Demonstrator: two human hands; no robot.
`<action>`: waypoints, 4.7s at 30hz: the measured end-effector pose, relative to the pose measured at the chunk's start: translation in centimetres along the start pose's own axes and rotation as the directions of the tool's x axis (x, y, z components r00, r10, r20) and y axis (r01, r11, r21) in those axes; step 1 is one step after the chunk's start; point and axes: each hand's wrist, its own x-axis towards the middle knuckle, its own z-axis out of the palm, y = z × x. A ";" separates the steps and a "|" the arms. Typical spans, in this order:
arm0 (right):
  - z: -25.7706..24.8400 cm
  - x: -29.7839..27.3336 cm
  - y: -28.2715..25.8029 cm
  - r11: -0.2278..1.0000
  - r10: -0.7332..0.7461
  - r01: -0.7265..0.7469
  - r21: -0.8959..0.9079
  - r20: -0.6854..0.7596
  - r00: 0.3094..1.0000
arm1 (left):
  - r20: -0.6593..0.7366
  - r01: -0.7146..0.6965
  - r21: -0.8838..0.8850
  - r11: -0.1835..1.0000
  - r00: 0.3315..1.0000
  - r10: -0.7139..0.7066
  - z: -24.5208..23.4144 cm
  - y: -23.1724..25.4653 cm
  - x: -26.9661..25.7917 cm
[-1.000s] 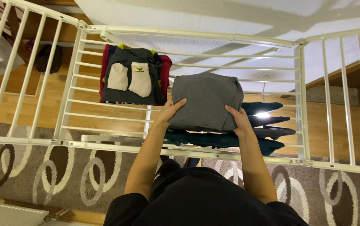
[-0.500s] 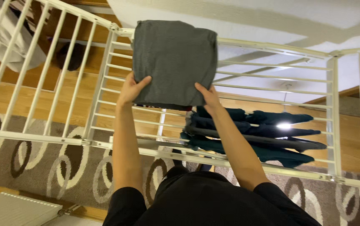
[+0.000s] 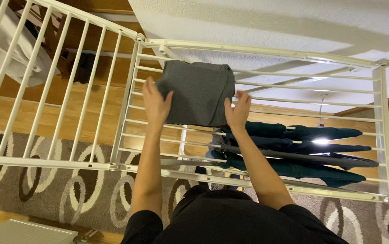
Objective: The person folds two garments on a white drying rack. First, a gray pair of shorts is unfolded, smoothed, and folded into a neat rectangle. Then a dark green pair of shorts is unfolded, smoothed, and folded similarly. Both folded items are placed on the rack.
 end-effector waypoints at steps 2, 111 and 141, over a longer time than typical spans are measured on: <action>0.5 1.7 -1.8 0.923 -0.375 0.361 -0.130 -0.107 0.921 | -0.087 -0.359 0.185 0.915 0.921 0.379 -0.3 3.2 1.1; -34.1 0.8 2.5 0.496 -0.187 0.195 0.846 -0.115 0.975 | 0.356 -0.294 -0.380 0.877 0.829 0.432 20.1 20.2 -24.5; -30.9 -5.9 8.9 0.951 -0.308 0.307 -0.028 -0.086 0.947 | 0.463 0.364 -0.724 0.586 0.886 0.022 13.9 30.9 -17.4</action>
